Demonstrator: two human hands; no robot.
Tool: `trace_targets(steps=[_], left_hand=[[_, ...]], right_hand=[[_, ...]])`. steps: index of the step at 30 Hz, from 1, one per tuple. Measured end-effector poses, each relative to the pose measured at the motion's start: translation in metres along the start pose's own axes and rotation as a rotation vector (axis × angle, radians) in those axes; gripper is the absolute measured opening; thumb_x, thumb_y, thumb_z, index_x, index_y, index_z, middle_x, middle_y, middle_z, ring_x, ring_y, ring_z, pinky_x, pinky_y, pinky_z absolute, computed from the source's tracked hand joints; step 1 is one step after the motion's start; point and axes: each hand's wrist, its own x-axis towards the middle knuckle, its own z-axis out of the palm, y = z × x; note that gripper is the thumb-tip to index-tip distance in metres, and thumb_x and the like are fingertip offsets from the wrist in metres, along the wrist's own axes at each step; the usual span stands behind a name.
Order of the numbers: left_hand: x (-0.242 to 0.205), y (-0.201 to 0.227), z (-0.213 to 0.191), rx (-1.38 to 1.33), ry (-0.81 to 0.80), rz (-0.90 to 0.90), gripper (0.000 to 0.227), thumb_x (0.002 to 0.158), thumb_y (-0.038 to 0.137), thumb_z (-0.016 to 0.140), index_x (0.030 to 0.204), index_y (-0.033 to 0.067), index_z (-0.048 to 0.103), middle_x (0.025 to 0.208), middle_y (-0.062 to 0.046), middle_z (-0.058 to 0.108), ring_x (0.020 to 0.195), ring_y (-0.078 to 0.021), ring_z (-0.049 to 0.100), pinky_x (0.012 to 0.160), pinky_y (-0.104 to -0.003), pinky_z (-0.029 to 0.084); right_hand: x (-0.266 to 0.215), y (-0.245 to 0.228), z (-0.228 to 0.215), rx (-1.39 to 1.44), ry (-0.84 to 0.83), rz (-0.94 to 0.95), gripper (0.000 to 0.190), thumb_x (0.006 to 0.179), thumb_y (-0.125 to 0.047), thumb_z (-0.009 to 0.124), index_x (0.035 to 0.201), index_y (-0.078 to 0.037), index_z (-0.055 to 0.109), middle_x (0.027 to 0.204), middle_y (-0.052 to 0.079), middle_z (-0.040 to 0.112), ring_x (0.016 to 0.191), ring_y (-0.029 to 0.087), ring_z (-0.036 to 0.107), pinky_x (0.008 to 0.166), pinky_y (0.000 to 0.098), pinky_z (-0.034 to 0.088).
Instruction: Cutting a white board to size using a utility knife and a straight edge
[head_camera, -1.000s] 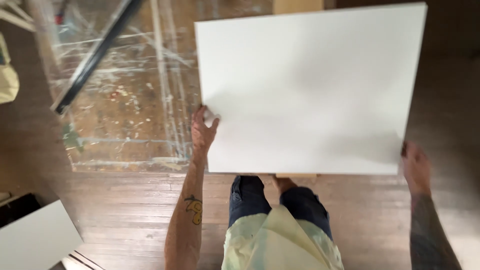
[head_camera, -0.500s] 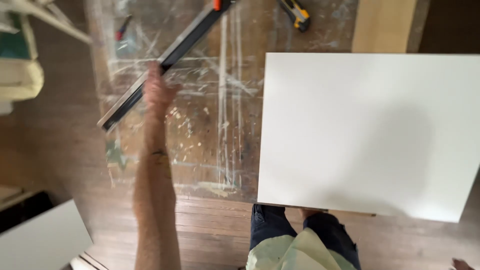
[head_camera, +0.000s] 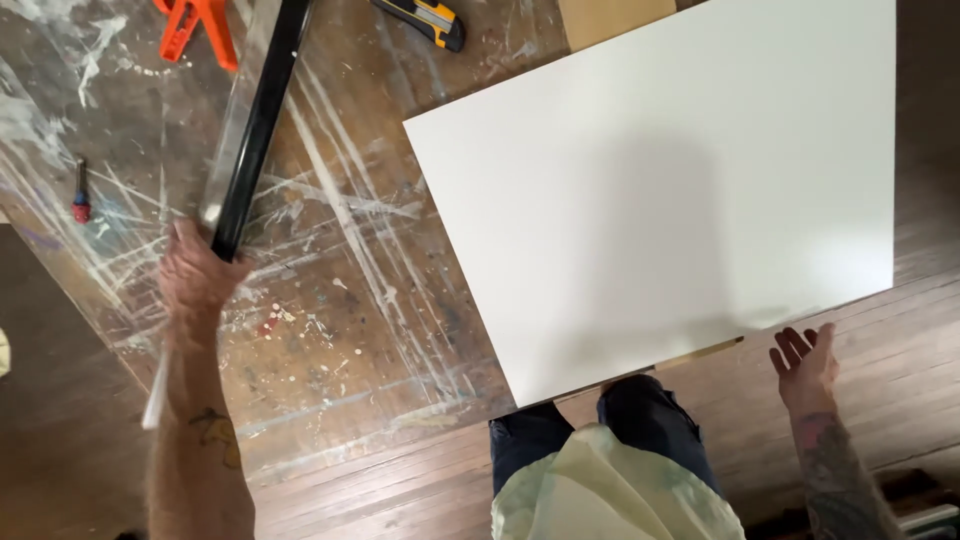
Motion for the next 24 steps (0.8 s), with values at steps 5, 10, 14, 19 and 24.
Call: trace_targets(steps=[5,10,14,19,24], left_hand=[[-0.063,0.043,-0.007,-0.315,-0.114,-0.134,0.041,0.094,0.007,0.070,0.120,0.0041,0.039,0.097,-0.019,0.068,0.065,-0.0293,0.070,0.055,-0.039,0.066],[-0.134,0.062,0.053,-0.229,0.285,-0.012,0.049,0.077,0.038,0.090,0.091,0.0120,0.051,0.076,-0.002,0.067,0.059,-0.0199,0.067,0.059,-0.041,0.057],[-0.187,0.156,0.059,-0.374,0.303,-0.149,0.055,0.073,0.044,0.094,0.089,0.0127,0.051,0.065,0.003,0.055,0.056,-0.0162,0.056,0.062,-0.040,0.048],[-0.180,0.298,0.066,-0.950,0.215,-0.089,0.050,0.078,0.024,0.096,0.097,0.0029,0.055,0.073,-0.015,0.062,0.071,-0.0256,0.070,0.060,-0.035,0.053],[-0.125,0.447,0.116,-1.270,0.301,-0.031,0.049,0.082,0.021,0.092,0.107,0.0094,0.051,0.087,-0.002,0.061,0.075,-0.0149,0.068,0.067,-0.026,0.062]], right_hand=[[-0.012,0.026,-0.017,-0.042,-0.091,-0.028,0.066,0.106,-0.064,0.040,0.146,-0.014,0.049,0.137,0.005,0.065,0.123,0.018,0.066,0.107,0.0353,0.055],[-0.002,0.076,-0.048,-0.037,-0.257,-0.038,0.066,0.108,-0.066,0.037,0.144,-0.012,0.052,0.133,0.009,0.065,0.119,0.024,0.065,0.102,0.0432,0.051],[-0.029,0.095,-0.058,-0.149,-0.288,-0.077,0.065,0.110,-0.060,0.032,0.144,-0.010,0.054,0.131,0.014,0.065,0.116,0.028,0.065,0.097,0.0417,0.050],[0.002,0.150,-0.088,-0.446,-0.531,-0.325,0.047,0.118,-0.038,0.046,0.134,0.000,0.068,0.110,0.027,0.072,0.099,0.040,0.071,0.089,0.0518,0.056],[-0.083,0.102,-0.081,-0.635,-0.751,-0.395,0.033,0.102,-0.030,0.061,0.120,-0.005,0.073,0.098,0.016,0.078,0.086,0.027,0.074,0.081,0.0405,0.059]])
